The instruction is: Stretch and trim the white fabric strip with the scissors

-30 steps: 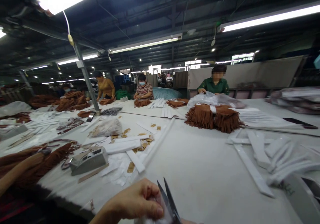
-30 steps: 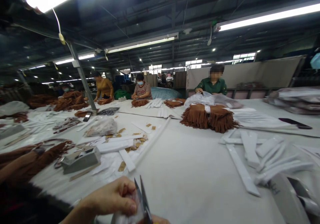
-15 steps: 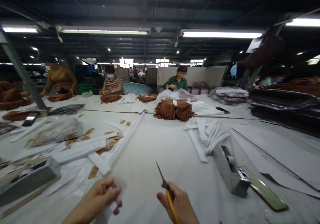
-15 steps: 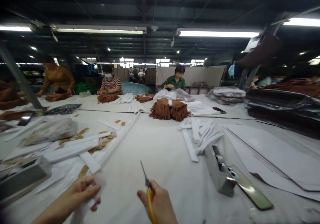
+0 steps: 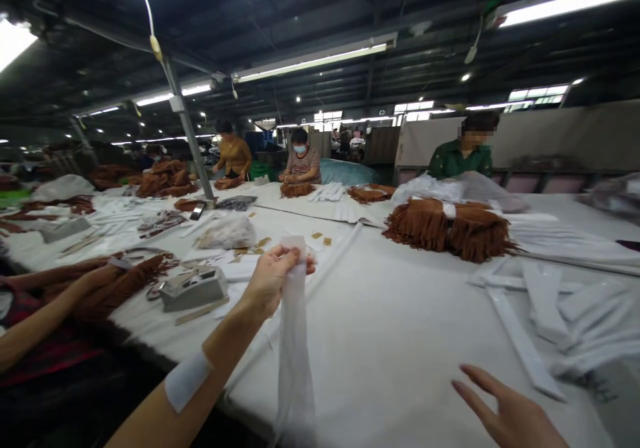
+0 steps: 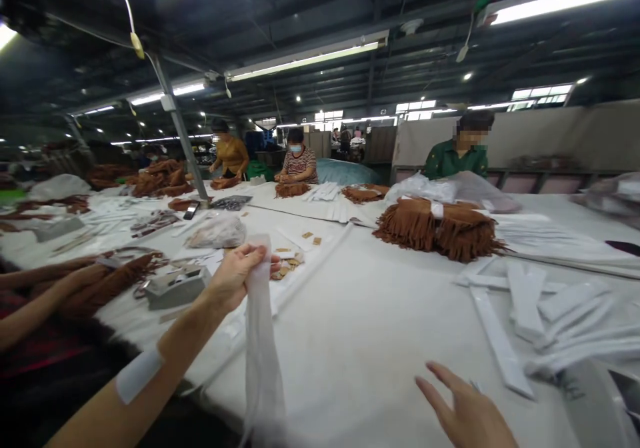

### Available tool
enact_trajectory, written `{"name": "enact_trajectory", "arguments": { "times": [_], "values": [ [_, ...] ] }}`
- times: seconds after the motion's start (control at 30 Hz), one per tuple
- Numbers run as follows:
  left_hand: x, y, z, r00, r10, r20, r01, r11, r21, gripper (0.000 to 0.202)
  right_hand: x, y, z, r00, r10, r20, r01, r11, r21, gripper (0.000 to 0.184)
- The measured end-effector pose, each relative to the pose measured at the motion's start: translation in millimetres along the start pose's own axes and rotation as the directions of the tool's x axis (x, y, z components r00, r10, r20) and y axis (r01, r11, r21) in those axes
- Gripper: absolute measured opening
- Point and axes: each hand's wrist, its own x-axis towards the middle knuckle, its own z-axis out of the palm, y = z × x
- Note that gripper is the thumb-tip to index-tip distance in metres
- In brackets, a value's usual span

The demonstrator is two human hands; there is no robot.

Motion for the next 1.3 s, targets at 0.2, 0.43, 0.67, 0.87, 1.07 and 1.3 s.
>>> {"name": "enact_trajectory", "arguments": {
  "times": [0.2, 0.43, 0.67, 0.87, 1.07, 1.3],
  "values": [
    [-1, 11, 40.4, 0.984, 0.145, 0.1, -0.148, 0.989, 0.022, 0.041, 12, -195, -10, 0.953, -0.298, 0.045, 0.21, 0.763, 0.611, 0.032],
    [-3, 2, 50.4, 0.964, 0.245, 0.103, -0.25, 0.967, 0.043, 0.034, 26, -267, 20, 0.882, -0.394, 0.26, -0.068, 0.44, 0.896, 0.041],
    [5, 12, 54.6, 0.951, 0.294, 0.096, -0.291, 0.956, -0.042, 0.027, 42, -291, 22, 0.938, -0.275, 0.212, -0.164, 0.188, 0.969, 0.039],
    [20, 42, 57.0, 0.923, 0.385, 0.028, -0.376, 0.913, -0.155, 0.02, 42, -299, 11, 0.938, -0.296, 0.181, -0.096, 0.282, 0.955, 0.035],
    [46, 76, 36.6, 0.878, 0.458, -0.138, -0.477, 0.856, -0.199, 0.011, 28, -269, 24, 0.914, -0.321, 0.249, -0.048, 0.523, 0.851, 0.04],
    [68, 69, 10.9, 0.834, 0.502, -0.229, -0.541, 0.825, -0.162, 0.01, 5, -232, 52, 0.897, -0.293, 0.331, -0.13, 0.541, 0.831, 0.046]
  ]
}}
